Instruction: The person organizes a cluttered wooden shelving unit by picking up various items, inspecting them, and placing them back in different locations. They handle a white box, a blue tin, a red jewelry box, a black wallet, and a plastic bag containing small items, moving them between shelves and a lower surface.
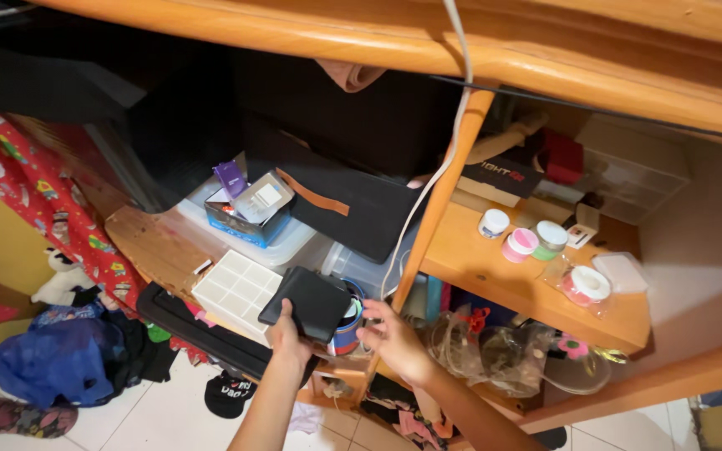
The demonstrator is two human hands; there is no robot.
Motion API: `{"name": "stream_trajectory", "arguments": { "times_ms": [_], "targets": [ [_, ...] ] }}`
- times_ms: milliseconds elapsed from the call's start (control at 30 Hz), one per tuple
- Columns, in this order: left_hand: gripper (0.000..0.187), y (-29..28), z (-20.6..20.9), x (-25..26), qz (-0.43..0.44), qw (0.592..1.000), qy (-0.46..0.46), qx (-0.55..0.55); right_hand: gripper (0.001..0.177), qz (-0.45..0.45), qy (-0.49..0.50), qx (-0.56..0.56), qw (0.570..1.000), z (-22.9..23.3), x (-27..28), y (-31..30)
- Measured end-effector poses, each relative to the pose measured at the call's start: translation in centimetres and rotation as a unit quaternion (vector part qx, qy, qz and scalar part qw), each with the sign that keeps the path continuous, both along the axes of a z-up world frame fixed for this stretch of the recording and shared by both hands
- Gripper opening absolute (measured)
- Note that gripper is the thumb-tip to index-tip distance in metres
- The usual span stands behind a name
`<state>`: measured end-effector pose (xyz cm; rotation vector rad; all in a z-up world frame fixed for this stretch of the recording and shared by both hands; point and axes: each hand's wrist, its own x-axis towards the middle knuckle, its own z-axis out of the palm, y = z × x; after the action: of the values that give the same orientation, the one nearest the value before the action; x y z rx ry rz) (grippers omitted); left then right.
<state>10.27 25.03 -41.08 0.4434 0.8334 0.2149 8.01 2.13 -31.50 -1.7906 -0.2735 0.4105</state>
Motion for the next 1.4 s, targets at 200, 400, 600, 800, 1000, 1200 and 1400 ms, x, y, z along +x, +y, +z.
{"name": "stream_trajectory", "arguments": {
  "times_ms": [200,400,600,800,1000,1200,1400],
  "targets": [
    [0.056,0.0,-1.4,-1.7,-0.082,0.988,-0.087,-0.101,0.054,0.05,-0.044,0.014,0.998,0.7,-1.1,-1.1],
    [0.053,-2.7,-2.1,-4.9,-0.09,0.994,-0.042,0.048,0.031,0.104,0.049,0.182,0.977,7.6,-3.6,-4.5],
    [0.036,-9.4,13.1,-10.6,0.109,0.791,-0.166,0.579,0.015,-0.115,-0.364,0.004,0.924,13.7,-1.7,-12.8],
    [0.032,-18.5,23.4,-6.7,-0.17,0.546,-0.411,0.71,0.029,-0.27,-0.413,-0.171,0.853,16.3,7.0,-23.3],
    [0.093,-26.5,26.1,4.6,-0.303,0.492,-0.289,0.763,0.043,-0.286,-0.288,-0.378,0.832,15.9,9.9,-25.6],
    [0.072,-29.4,23.8,7.8,-0.343,0.449,-0.199,0.801,0.057,-0.276,-0.297,-0.401,0.822,16.3,8.8,-23.4],
    [0.064,-28.4,22.5,7.6,-0.305,0.479,-0.215,0.795,0.041,-0.3,-0.345,-0.355,0.815,14.7,9.9,-23.2]
  ]
}}
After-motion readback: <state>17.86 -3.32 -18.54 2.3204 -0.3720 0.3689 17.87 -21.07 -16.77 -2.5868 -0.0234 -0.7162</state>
